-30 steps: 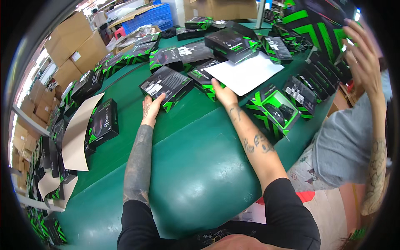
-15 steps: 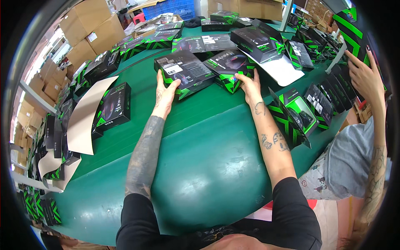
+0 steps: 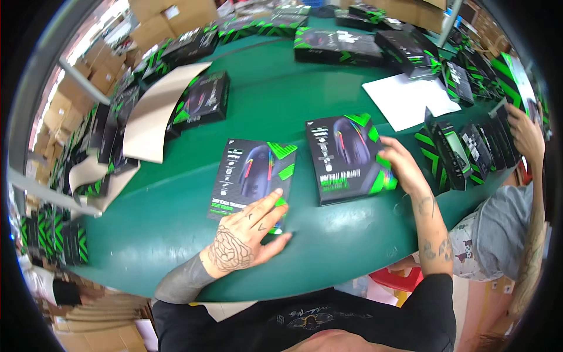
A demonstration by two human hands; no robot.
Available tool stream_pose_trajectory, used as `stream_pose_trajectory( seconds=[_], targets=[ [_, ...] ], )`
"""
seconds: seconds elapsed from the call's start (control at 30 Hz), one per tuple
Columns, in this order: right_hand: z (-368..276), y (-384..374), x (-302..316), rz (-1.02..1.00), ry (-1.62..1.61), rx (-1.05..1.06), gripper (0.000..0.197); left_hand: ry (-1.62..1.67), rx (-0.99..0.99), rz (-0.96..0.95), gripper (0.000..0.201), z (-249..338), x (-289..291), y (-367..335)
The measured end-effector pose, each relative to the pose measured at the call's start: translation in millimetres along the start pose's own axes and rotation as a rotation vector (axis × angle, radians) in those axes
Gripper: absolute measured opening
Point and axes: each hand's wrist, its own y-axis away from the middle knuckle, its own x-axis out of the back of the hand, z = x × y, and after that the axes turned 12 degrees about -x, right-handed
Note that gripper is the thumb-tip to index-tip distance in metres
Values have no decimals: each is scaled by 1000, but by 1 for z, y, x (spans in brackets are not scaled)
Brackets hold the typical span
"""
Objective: The person picks up packaged computer mice from the table, opens and closes the box flaps by hand, and sorts and arranges the boxes along the table.
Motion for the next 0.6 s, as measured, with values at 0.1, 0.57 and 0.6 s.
stream_pose_trajectory(
  seconds=[0.1, 0.57, 0.6],
  targets=[
    [1, 24, -1, 270, 560, 304, 68, -47, -53, -117, 69, -19, 22, 19],
    [-13, 6, -78, 80, 323, 490, 43, 170, 318, -73, 119, -35, 0, 81],
    [-5, 6, -76, 60, 159, 391, 37, 108, 284, -16, 113, -31, 3, 76]
  ],
)
